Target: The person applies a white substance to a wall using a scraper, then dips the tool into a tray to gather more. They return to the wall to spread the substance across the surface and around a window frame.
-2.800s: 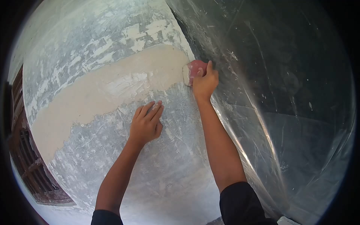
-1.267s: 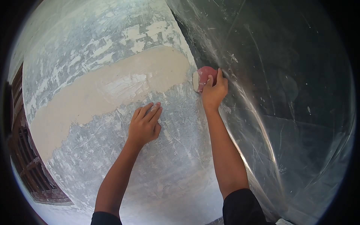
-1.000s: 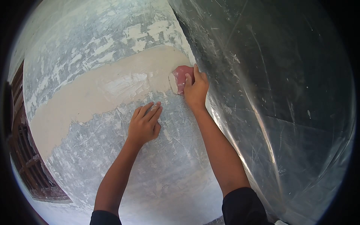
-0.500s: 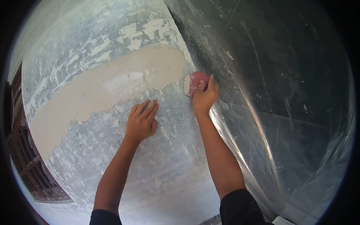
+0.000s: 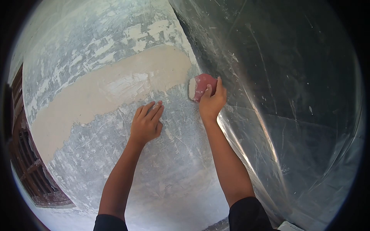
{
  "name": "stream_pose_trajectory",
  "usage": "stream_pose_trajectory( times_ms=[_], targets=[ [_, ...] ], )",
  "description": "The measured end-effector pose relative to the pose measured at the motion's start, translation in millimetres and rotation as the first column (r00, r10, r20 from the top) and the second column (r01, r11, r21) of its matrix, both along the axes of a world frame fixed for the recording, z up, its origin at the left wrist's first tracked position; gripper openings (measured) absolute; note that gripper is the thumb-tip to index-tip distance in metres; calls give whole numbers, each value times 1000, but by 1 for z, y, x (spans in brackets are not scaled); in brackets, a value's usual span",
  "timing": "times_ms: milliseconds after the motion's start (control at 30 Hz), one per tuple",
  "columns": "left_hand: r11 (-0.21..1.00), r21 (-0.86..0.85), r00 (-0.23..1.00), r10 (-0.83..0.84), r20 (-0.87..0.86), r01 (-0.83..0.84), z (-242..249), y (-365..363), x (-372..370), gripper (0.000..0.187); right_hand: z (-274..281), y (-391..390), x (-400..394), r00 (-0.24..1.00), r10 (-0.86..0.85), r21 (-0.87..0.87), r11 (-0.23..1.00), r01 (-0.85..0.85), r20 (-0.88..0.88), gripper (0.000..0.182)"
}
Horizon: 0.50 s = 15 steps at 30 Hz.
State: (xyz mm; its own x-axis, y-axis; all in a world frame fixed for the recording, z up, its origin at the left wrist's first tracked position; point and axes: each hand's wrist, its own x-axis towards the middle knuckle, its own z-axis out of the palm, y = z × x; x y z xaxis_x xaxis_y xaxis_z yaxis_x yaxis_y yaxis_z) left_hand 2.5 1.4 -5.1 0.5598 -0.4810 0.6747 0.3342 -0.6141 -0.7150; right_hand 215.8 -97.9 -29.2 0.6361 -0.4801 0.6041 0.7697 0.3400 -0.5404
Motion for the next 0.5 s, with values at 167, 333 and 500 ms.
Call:
stream_pose_trajectory(
  times_ms=[167,333,500],
  targets=[
    [1000,28,1000,14,1,-14,-2,-4,0,44,-2,-7,-15,990,130,-36,991,-128,59,38],
    [997,-36,998,-63,-4,63,-38,-16,18,40,-26,-22,-12,952,303,-6,953,-303,27,27],
    [947,-236,976,-211,47,216,-99,-45,49,31,-67,-40,-5,944,322,-103,939,-328,-71,23]
  ],
)
